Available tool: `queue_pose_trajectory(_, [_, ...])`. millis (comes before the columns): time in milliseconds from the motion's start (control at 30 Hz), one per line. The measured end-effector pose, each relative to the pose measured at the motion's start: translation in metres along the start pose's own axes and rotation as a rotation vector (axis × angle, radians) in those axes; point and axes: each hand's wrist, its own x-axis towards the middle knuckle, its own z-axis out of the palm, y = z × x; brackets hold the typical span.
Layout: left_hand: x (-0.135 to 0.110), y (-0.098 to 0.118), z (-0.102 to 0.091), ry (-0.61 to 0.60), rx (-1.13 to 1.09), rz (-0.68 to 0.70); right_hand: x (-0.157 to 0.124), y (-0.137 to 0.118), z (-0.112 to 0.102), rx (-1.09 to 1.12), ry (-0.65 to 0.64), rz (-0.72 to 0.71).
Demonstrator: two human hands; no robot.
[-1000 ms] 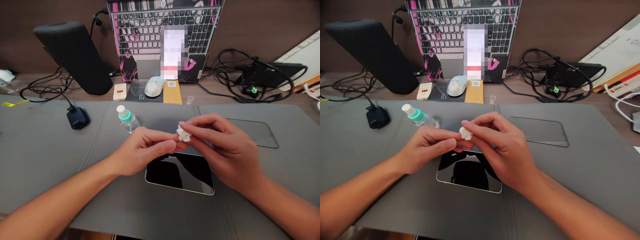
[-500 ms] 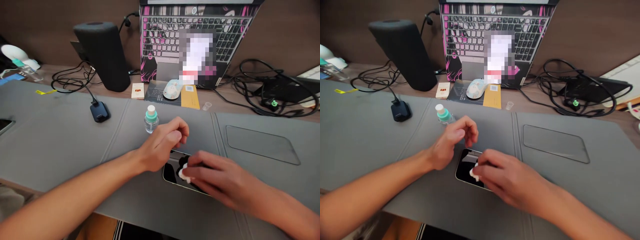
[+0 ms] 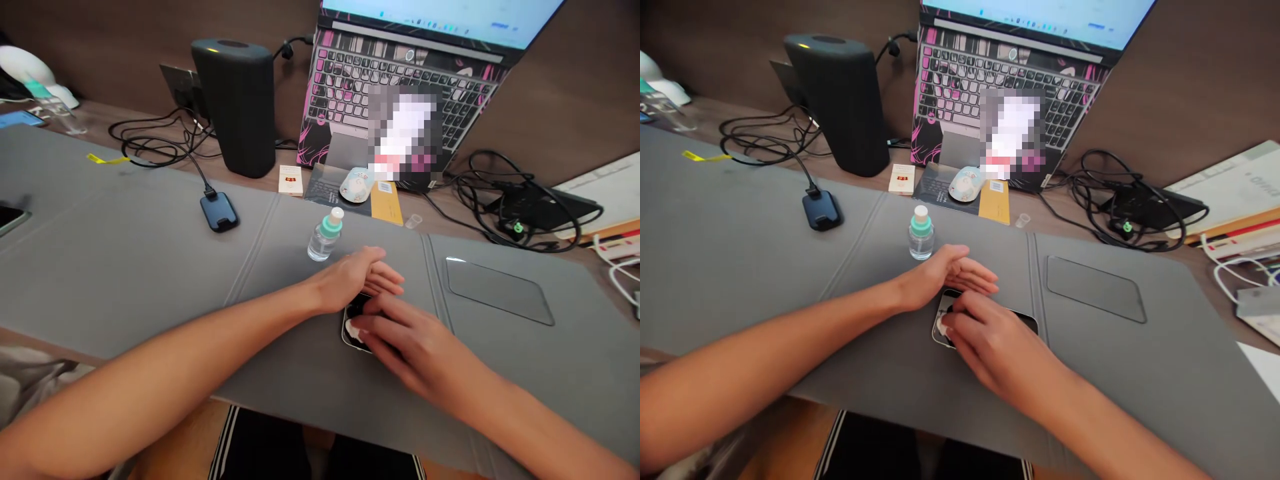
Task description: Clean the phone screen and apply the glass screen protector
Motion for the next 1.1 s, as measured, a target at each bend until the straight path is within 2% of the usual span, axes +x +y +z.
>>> queue_pose_trajectory(167, [0.006, -0.001, -0.004, -0.018, -0.058, -0.069, 0.010, 0.005, 0.005, -0.057, 0.059, 0.060])
queue_pose_trajectory(367, [0.008, 0.000, -0.003, -0.023, -0.114, -0.084, -0.001, -0.016, 0.003, -0.033, 0.026, 0.030])
queue_pose_trajectory(567, [0.006, -0.005, -0.004, 0.001, -0.069, -0.064, 0.011, 0.000, 0.009, -0.093, 0.090, 0.092])
queue_pose_trajectory(633, [0.005, -0.005, -0.003, 0.010, -0.059, -0.060, 0.010, -0.003, 0.013, -0.100, 0.106, 0.092])
queue_pose_trajectory(833, [0.003, -0.002, 0.001, 0.018, -0.079, -0.077, -0.011, -0.034, 0.015, -0.072, 0.065, 0.073])
queue_pose_trajectory(967, [0.001, -0.001, 0.002, 0.022, -0.081, -0.082, -0.029, -0.033, 0.006, -0.106, 0.043, 0.068])
queue_pose_trajectory(1100, [0.000, -0.001, 0.001, 0.031, -0.084, -0.085, -0.062, -0.027, -0.012, -0.112, 0.000, 0.149])
